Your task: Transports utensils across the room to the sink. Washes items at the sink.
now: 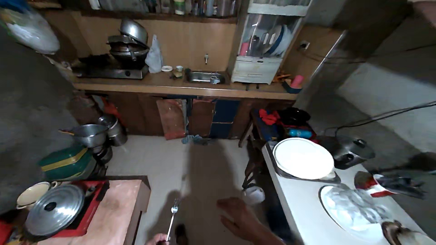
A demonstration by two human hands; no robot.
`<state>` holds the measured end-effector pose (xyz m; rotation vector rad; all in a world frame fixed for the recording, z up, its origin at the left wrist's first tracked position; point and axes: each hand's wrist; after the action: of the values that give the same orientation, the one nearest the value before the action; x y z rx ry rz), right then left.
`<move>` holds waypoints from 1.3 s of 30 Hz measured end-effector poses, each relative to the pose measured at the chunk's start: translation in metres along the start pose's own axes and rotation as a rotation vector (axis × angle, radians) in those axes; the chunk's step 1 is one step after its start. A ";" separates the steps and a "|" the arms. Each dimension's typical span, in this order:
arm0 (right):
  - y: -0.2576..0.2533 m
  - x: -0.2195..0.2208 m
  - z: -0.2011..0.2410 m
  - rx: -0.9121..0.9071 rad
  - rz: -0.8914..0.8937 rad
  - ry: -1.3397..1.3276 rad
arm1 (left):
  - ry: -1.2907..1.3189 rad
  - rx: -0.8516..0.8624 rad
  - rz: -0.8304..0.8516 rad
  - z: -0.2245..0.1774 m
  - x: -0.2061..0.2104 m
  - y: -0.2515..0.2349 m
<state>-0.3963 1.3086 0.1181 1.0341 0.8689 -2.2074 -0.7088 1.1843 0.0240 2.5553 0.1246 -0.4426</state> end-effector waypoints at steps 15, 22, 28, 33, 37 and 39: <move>-0.161 -0.026 -0.163 0.502 0.093 -0.096 | -0.107 0.094 0.216 -0.232 -0.054 -0.328; -0.213 -0.043 -0.289 0.605 -0.005 -0.159 | -0.050 0.129 0.477 -0.352 0.012 -0.454; -0.333 -0.084 -0.393 0.585 0.015 -0.286 | 0.056 0.177 0.627 -0.426 0.034 -0.540; -0.442 -0.090 -0.448 0.526 0.010 -0.538 | 0.058 0.193 0.643 -0.469 0.019 -0.599; -0.523 -0.081 -0.489 0.570 -0.055 -0.642 | 0.131 0.248 0.563 -0.493 0.002 -0.657; -0.562 -0.073 -0.506 0.580 -0.149 -0.643 | 0.101 0.251 0.551 -0.510 -0.015 -0.693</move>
<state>-0.5172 2.0585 0.1054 0.4122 0.0135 -2.7475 -0.6992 2.0424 0.0943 2.7027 -0.6208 -0.1186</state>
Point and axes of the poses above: each hand's wrist, its own y-axis away from the middle knuckle, its own x-axis out of the palm, z = x × y, and after that the axes turned 5 degrees about -x, right-handed
